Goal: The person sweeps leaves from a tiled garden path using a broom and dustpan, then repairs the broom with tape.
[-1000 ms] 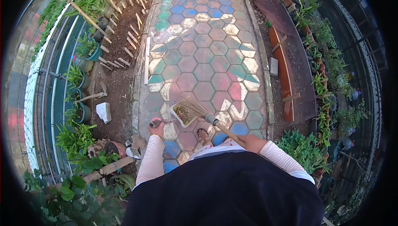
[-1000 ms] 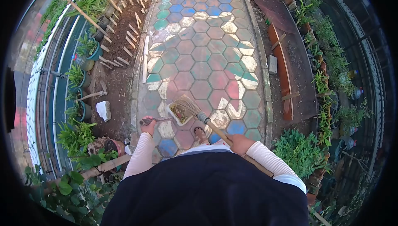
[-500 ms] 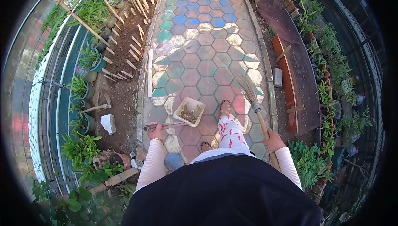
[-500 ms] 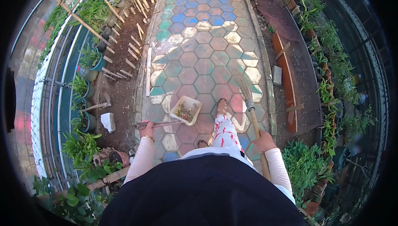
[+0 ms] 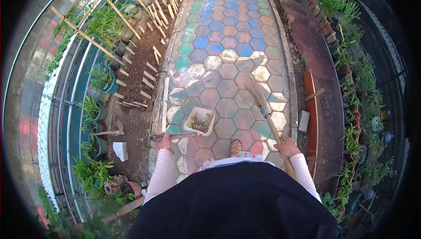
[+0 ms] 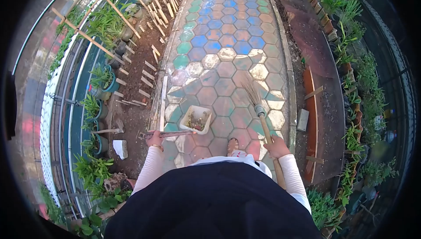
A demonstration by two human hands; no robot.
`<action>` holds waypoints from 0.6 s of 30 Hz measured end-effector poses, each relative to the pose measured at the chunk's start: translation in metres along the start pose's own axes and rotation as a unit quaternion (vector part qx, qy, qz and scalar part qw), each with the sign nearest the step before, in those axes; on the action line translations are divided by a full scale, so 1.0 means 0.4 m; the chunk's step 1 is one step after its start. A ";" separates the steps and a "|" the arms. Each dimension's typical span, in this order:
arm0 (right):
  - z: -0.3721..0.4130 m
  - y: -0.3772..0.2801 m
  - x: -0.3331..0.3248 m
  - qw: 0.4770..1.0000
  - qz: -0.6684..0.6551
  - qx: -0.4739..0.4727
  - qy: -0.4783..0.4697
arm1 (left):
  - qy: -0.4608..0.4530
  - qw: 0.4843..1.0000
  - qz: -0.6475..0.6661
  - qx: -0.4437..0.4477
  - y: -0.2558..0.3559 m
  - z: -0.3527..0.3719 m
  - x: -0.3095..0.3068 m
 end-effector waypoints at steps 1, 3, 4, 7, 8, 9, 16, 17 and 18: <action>-0.035 -0.056 -0.024 0.999 0.023 -0.022 -0.004 | 0.006 1.000 -0.001 -0.003 0.006 -0.020 0.032; -0.149 -0.109 -0.042 0.996 0.060 -0.063 -0.002 | 0.012 1.000 0.017 -0.001 0.011 -0.077 0.104; -0.203 -0.138 -0.055 0.991 0.089 -0.104 0.003 | 0.015 1.000 0.027 0.001 0.013 -0.107 0.139; -0.289 -0.285 -0.056 0.994 0.020 -0.106 -0.002 | 0.028 0.999 0.046 -0.003 0.049 -0.186 0.254; -0.321 -0.331 -0.052 0.995 -0.016 -0.101 -0.012 | 0.033 0.998 0.055 -0.015 0.068 -0.214 0.295; -0.333 -0.390 -0.051 0.995 -0.045 -0.094 -0.007 | 0.031 0.998 0.046 -0.008 0.082 -0.248 0.333; -0.612 -0.595 -0.101 0.990 -0.105 -0.080 -0.047 | 0.058 0.995 0.075 -0.034 0.070 -0.644 0.627; -0.628 -0.650 -0.111 0.991 -0.093 -0.070 -0.064 | 0.051 0.997 0.051 -0.012 0.133 -0.646 0.690; -0.654 -0.687 -0.127 0.992 -0.088 -0.063 -0.068 | 0.059 0.996 0.057 -0.025 0.150 -0.691 0.738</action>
Point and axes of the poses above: each hand's wrist, its own z-axis away from the middle knuckle, its own x-axis out of the palm, y = z × x, the point moved 2 cm from there along -z, towards the middle knuckle, and after that the axes turned 3 degrees about -y, right-handed, at the moved point
